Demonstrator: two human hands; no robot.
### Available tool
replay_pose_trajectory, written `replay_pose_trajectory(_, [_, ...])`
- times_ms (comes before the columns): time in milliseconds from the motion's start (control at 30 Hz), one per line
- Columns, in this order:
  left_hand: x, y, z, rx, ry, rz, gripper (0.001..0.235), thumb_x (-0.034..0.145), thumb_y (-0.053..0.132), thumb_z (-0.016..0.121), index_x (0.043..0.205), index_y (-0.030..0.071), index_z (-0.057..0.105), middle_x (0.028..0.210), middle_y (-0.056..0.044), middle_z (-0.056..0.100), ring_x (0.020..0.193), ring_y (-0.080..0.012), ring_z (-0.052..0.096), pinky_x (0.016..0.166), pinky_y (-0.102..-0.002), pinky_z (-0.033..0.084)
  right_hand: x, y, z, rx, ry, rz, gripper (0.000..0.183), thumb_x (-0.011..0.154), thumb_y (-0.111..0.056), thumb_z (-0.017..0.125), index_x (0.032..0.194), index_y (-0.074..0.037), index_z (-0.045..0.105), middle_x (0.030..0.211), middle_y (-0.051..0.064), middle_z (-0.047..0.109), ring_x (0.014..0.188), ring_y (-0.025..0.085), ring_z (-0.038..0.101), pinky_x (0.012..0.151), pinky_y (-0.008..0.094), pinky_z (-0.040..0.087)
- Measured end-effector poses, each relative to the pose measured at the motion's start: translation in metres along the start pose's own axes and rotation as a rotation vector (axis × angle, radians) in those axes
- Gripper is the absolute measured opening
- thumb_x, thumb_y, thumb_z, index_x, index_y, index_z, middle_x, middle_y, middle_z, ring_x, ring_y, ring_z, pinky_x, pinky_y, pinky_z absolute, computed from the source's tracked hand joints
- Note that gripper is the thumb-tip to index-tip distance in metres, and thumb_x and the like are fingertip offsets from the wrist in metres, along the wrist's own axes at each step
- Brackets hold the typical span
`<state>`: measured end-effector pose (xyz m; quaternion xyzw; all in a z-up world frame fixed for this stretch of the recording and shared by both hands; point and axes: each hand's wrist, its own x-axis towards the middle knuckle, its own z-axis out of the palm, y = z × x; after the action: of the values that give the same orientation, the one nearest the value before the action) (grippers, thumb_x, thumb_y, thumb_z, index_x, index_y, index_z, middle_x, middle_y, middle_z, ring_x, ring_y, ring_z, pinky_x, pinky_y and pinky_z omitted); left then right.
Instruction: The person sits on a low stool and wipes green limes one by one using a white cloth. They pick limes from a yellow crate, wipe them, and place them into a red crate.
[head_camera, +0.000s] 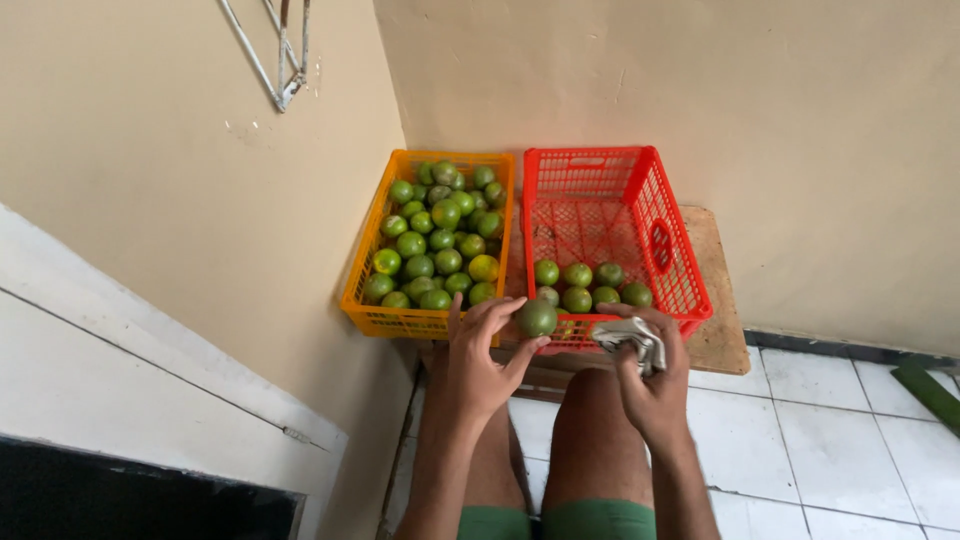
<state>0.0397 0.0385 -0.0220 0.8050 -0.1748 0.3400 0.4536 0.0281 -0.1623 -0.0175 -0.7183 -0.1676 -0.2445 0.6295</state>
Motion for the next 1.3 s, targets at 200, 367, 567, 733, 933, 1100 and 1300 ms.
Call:
replay_pose_trajectory(200, [0.030,-0.028,0.043,0.020,-0.090,0.033,0.052,0.073,0.044,0.090,0.104,0.006,0.072,0.090,-0.013,0.076,0.082,-0.0283,0.077,0.122,-0.059,0.023,0.040,0.006,0.004,-0.930,-0.233,-0.457,0.070,0.073,-0.026,0.082,0.140,-0.027,0.064,0.126,0.005,0.061,0.106,0.027,0.065,0.081,0.041,0.043])
replay_pose_trajectory(367, [0.071,-0.047,0.057,-0.039,-0.215,0.102,0.053,0.080,0.047,0.084,0.110,0.004,0.072,0.088,-0.014,0.076,0.094,-0.0340,0.075,0.121,-0.062,0.022,0.085,0.038,-0.020,-0.975,-0.228,-0.472,0.060,0.077,-0.026,0.085,0.135,-0.024,0.068,0.117,0.002,0.069,0.099,0.025,0.069,0.083,0.042,0.048])
replay_pose_trajectory(567, [0.070,-0.121,0.060,0.069,-0.458,-0.054,0.061,0.093,0.058,0.070,0.138,0.016,0.063,0.147,-0.018,0.053,0.144,-0.0451,0.040,0.119,-0.071,0.020,0.152,0.131,-0.068,-1.346,-0.365,-0.313,0.056,0.085,-0.033,0.081,0.138,-0.031,0.064,0.119,-0.003,0.071,0.104,0.026,0.069,0.089,0.047,0.049])
replay_pose_trajectory(733, [0.067,-0.132,0.061,0.012,-0.509,-0.154,0.052,0.100,0.047,0.064,0.139,0.013,0.061,0.155,-0.022,0.044,0.148,-0.0498,0.033,0.118,-0.073,0.020,0.169,0.203,-0.074,-1.779,-0.463,-0.551,0.033,0.074,-0.040,0.084,0.104,-0.043,0.071,0.104,-0.016,0.070,0.094,0.011,0.069,0.085,0.041,0.046])
replay_pose_trajectory(933, [0.067,-0.138,0.060,-0.024,-0.433,-0.084,0.046,0.100,0.043,0.068,0.136,0.015,0.066,0.135,-0.019,0.062,0.139,-0.0409,0.049,0.118,-0.058,0.034,0.189,0.321,-0.089,-1.648,-0.549,-0.754,0.022,0.062,-0.043,0.086,0.079,-0.036,0.073,0.075,-0.009,0.067,0.084,0.016,0.063,0.091,0.046,0.039])
replay_pose_trajectory(1100, [0.066,-0.143,0.061,-0.078,-0.349,-0.036,0.039,0.100,0.036,0.070,0.130,0.012,0.069,0.127,-0.016,0.067,0.130,-0.0382,0.058,0.112,-0.053,0.043,0.195,0.331,-0.085,-1.789,-0.871,-0.425,0.029,0.072,-0.042,0.085,0.095,-0.048,0.069,0.089,-0.014,0.076,0.096,0.016,0.070,0.095,0.053,0.036])
replay_pose_trajectory(1300, [0.064,-0.133,0.053,-0.122,-0.351,-0.128,0.037,0.102,0.035,0.065,0.128,0.009,0.069,0.126,-0.016,0.067,0.129,-0.0355,0.059,0.110,-0.051,0.046,0.199,0.222,-0.066,-1.597,-0.864,-0.235,0.040,0.079,-0.027,0.088,0.115,-0.033,0.072,0.105,-0.002,0.080,0.106,0.025,0.074,0.095,0.052,0.049])
